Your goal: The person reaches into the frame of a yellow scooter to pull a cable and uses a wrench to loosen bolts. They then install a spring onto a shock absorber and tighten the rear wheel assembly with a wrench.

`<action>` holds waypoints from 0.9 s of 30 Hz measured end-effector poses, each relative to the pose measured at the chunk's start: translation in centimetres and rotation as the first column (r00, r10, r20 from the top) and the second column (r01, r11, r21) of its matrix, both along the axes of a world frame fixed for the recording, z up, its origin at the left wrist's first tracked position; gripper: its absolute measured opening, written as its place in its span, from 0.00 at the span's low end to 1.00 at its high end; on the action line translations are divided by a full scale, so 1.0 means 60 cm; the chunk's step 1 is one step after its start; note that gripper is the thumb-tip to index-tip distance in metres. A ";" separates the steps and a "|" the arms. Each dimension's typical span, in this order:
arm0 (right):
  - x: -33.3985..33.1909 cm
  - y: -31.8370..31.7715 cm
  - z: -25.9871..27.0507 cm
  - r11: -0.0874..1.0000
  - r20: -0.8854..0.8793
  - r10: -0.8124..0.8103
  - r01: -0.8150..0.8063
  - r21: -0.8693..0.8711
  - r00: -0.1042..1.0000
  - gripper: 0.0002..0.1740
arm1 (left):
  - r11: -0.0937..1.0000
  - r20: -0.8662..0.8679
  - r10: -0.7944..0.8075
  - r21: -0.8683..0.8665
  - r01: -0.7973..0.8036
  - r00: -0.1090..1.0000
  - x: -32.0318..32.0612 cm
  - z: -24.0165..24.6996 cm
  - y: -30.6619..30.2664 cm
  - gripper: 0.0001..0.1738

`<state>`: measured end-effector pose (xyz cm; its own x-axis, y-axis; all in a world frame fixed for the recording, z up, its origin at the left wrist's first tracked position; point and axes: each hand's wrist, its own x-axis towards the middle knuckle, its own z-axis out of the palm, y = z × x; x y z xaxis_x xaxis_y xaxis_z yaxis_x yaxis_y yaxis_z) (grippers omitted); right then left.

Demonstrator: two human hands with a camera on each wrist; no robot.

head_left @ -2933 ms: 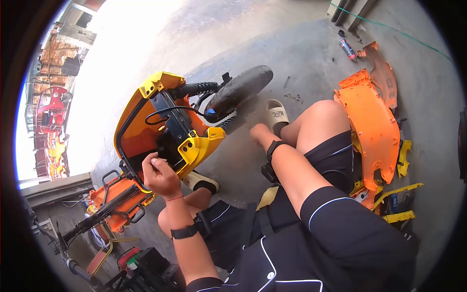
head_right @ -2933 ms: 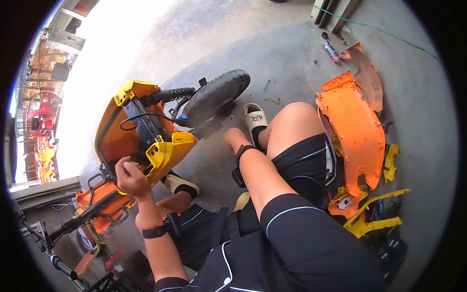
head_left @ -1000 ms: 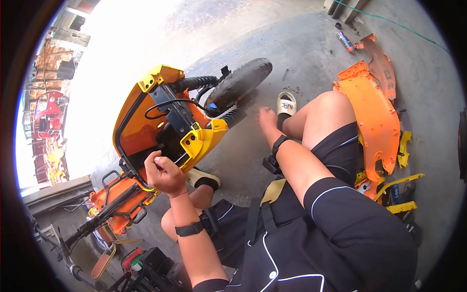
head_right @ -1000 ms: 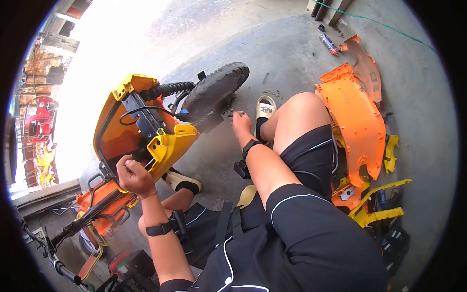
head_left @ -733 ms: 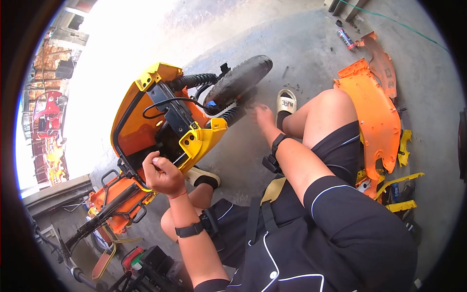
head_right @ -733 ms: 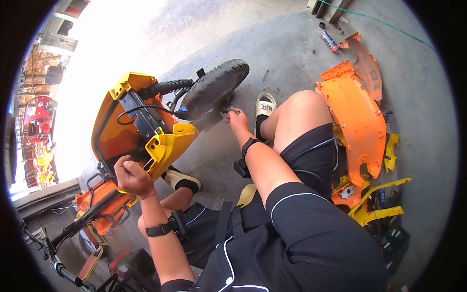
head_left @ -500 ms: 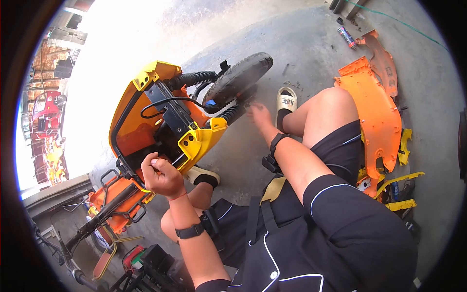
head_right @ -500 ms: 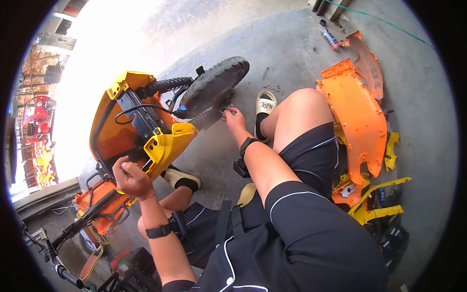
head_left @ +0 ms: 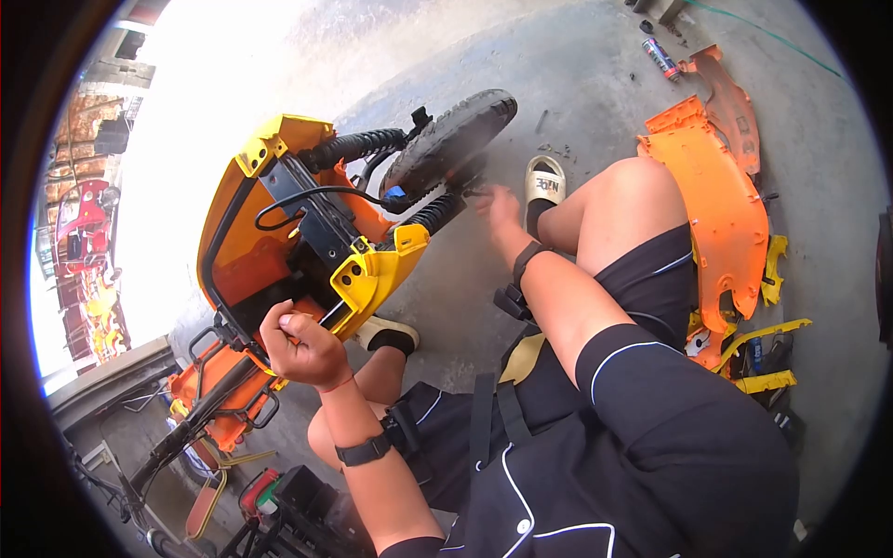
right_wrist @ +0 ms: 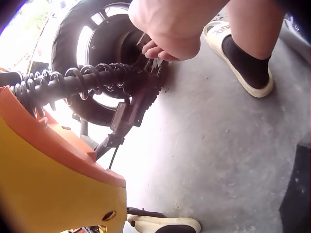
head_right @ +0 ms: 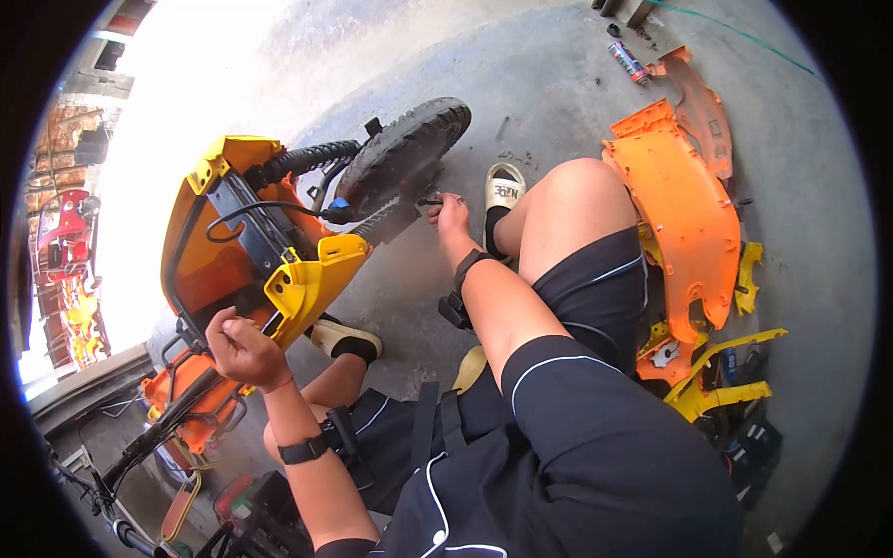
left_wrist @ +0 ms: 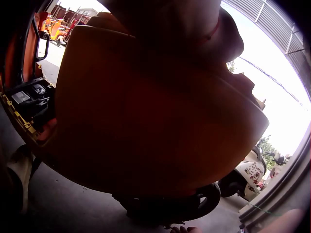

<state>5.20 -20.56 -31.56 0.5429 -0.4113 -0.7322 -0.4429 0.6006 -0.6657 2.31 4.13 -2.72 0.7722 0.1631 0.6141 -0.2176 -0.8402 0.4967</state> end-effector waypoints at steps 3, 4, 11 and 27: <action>0.000 -0.018 -0.025 0.997 -0.029 -0.022 0.024 0.069 0.999 0.20 | 1.000 0.002 -0.014 -0.013 0.014 1.000 0.000 0.002 -0.003 0.11; -0.001 -0.021 -0.028 0.992 -0.050 -0.025 0.031 0.121 0.998 0.20 | 1.000 -0.001 -0.014 -0.011 0.014 1.000 0.000 0.002 -0.004 0.11; -0.009 0.033 -0.028 0.978 -0.135 0.206 -0.199 0.063 0.969 0.25 | 1.000 -0.016 0.004 0.001 -0.004 1.000 0.000 0.000 0.003 0.11; -0.016 -0.013 0.035 0.889 -0.097 0.434 -0.444 -0.116 0.896 0.22 | 0.715 -0.306 -0.583 0.247 0.654 0.753 -0.128 0.420 -0.152 0.14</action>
